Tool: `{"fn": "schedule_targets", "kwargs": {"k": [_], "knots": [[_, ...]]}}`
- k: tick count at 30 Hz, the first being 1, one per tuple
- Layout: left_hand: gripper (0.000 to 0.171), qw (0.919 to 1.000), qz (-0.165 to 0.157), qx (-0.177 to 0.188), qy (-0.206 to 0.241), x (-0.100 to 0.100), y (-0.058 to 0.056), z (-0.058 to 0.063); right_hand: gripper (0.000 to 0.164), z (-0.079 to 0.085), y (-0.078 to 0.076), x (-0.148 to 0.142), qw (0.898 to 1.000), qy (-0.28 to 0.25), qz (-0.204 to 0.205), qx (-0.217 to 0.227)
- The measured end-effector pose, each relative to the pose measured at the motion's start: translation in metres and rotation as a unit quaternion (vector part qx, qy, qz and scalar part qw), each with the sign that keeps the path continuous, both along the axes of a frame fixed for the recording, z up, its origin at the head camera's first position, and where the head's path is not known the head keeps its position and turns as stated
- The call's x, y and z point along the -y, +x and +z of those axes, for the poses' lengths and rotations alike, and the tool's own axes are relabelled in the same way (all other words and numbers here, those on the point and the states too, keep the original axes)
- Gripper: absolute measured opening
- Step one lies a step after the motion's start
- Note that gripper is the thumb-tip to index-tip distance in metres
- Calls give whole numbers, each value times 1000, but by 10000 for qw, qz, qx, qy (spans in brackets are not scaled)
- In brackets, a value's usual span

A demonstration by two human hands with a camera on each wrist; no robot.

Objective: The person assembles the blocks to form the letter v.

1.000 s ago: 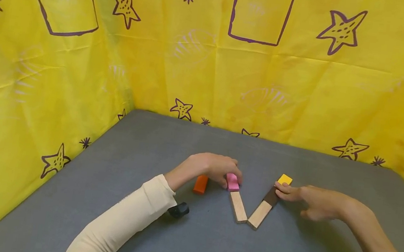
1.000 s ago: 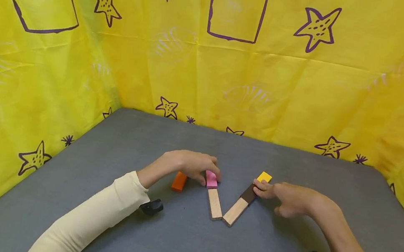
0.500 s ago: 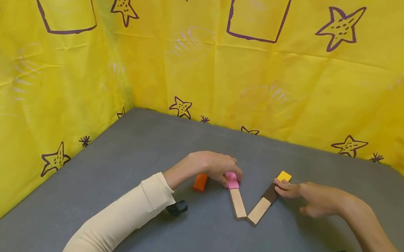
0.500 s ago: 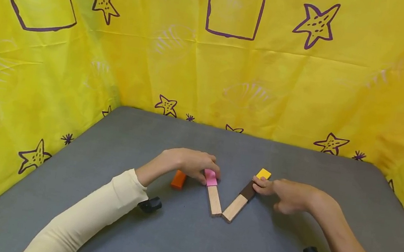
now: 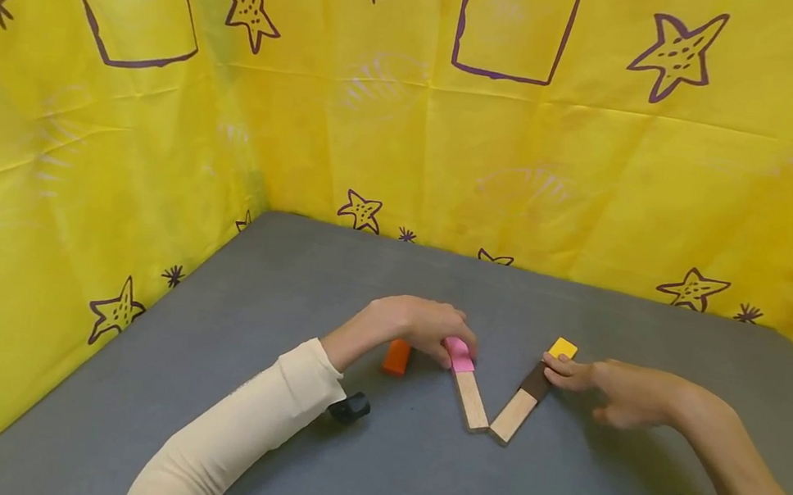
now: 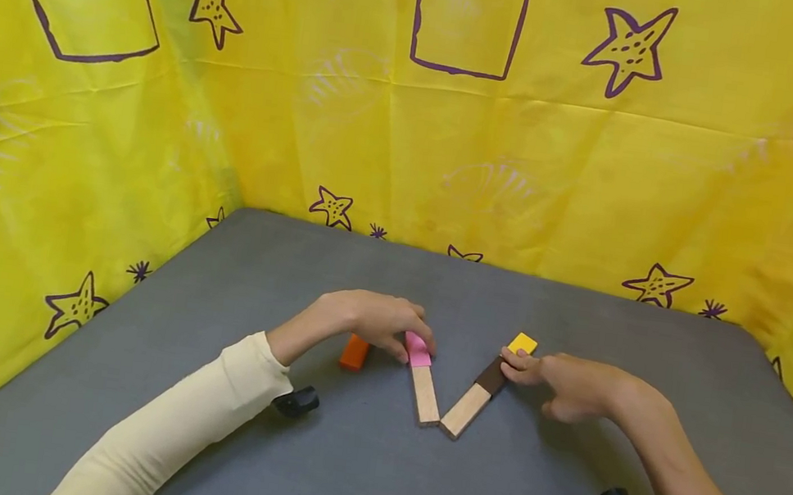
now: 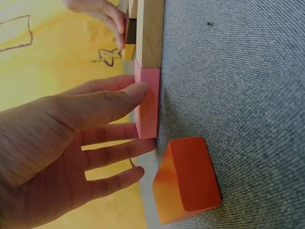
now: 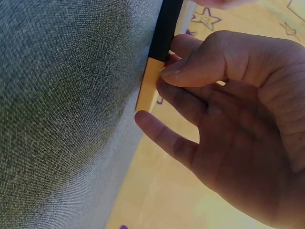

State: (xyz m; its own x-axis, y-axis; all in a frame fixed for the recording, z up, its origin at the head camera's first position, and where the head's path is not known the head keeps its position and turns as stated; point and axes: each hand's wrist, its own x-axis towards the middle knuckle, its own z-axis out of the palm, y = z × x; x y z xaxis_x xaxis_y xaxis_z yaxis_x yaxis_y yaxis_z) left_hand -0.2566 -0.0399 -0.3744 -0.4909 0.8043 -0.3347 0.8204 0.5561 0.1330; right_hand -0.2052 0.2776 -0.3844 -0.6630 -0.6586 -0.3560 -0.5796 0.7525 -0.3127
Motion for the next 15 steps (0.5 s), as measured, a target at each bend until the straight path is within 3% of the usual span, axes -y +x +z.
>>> {"fn": "schedule_targets", "kwargs": {"k": [15], "knots": [[37,9998,-152,-62,59,-4,-1,0,80,1,3,-2,10000,-77,14,-35]]}}
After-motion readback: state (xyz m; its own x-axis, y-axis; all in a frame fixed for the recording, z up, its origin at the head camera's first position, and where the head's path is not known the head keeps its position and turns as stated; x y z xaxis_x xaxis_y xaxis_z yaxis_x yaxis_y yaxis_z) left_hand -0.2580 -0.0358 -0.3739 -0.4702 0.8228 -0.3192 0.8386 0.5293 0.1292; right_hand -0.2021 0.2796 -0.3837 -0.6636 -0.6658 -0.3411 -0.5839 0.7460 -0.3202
